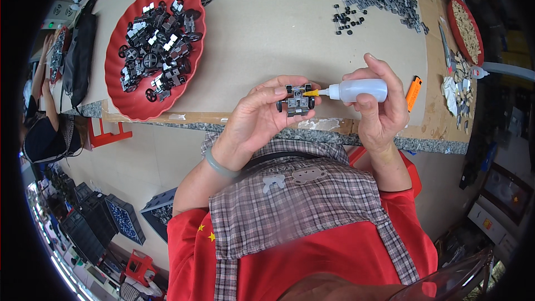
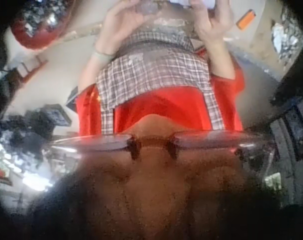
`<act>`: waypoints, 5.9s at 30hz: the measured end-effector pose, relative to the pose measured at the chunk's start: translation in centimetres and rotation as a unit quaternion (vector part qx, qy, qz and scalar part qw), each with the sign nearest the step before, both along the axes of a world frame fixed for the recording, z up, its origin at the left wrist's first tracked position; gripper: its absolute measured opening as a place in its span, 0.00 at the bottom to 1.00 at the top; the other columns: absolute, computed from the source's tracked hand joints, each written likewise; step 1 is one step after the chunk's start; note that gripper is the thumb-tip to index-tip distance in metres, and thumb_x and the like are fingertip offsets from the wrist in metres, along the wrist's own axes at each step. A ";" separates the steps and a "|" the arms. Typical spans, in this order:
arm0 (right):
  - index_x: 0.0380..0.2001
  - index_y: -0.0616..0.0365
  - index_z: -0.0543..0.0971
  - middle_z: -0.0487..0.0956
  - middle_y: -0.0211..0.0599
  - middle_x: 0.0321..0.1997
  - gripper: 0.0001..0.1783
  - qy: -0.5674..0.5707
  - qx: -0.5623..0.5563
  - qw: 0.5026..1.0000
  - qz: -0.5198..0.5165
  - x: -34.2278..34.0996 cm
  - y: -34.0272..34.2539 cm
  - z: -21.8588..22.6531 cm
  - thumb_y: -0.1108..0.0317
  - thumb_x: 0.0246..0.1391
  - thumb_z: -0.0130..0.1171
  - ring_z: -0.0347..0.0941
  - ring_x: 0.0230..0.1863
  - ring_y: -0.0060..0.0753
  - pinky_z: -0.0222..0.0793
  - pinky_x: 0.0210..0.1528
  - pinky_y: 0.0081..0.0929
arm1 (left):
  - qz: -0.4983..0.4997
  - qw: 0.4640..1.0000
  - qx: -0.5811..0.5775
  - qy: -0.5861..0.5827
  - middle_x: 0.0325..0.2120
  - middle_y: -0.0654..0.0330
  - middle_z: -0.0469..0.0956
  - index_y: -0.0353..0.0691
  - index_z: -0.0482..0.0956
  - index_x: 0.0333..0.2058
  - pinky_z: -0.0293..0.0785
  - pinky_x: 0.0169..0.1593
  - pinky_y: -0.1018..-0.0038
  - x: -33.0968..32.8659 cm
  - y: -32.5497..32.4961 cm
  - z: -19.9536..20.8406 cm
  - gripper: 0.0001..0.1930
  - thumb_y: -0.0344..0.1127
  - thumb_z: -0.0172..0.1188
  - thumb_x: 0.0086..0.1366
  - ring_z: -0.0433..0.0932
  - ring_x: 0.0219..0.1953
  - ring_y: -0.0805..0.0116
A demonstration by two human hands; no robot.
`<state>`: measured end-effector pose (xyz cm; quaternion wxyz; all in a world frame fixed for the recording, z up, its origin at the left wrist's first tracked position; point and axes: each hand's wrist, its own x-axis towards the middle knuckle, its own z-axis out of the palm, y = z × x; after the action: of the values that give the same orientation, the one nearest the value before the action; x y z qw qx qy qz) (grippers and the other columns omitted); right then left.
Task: The person assembles toy vehicle chassis by applying glue from a squeeze bottle and attaching wheel axles onto the plastic frames by hand.
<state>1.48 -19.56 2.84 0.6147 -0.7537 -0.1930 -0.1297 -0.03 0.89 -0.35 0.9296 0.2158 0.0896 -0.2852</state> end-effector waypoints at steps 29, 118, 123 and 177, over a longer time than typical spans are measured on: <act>0.50 0.67 0.73 0.80 0.46 0.32 0.27 -0.102 -0.099 0.990 -0.007 0.3 0.2 0.0 0.62 0.51 0.64 0.79 0.31 0.33 0.73 0.28 0.22 | -0.006 1.000 -0.005 0.001 0.44 0.40 0.73 0.26 0.71 0.47 0.75 0.53 0.59 0.1 0.0 0.2 0.17 0.32 0.51 0.62 0.75 0.48 0.50; 0.47 0.64 0.70 0.74 0.45 0.41 0.20 0.069 0.125 0.990 -0.015 0.5 -1.9 0.0 0.75 0.51 0.62 0.76 0.30 0.27 0.74 0.27 0.19 | 0.022 1.000 -0.004 -0.019 0.50 0.40 0.69 0.28 0.68 0.49 0.71 0.57 0.59 0.6 -1.0 -0.1 0.19 0.34 0.50 0.62 0.69 0.55 0.47; 0.46 0.59 0.67 0.73 0.37 0.41 0.21 0.224 0.173 0.959 0.008 2.0 -2.9 -1.4 0.79 0.50 0.61 0.73 0.36 0.21 0.74 0.36 0.19 | 0.024 1.000 -0.003 -0.008 0.48 0.41 0.70 0.28 0.69 0.48 0.73 0.55 0.60 0.1 -0.7 -0.4 0.18 0.33 0.51 0.61 0.69 0.55 0.47; 0.37 0.62 0.77 0.78 0.38 0.42 0.13 0.189 0.037 0.980 0.053 -0.3 1.9 -0.9 0.81 0.44 0.64 0.75 0.47 0.28 0.71 0.49 0.24 | 0.105 0.982 0.103 -0.119 0.53 0.51 0.70 0.30 0.69 0.54 0.65 0.59 0.71 -0.5 -1.6 -0.4 0.21 0.25 0.54 0.61 0.69 0.56 0.66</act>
<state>1.23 -17.66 1.92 0.6734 -0.7302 -0.1079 0.0411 -0.58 -0.67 -0.72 0.9311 0.3325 0.0294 -0.1472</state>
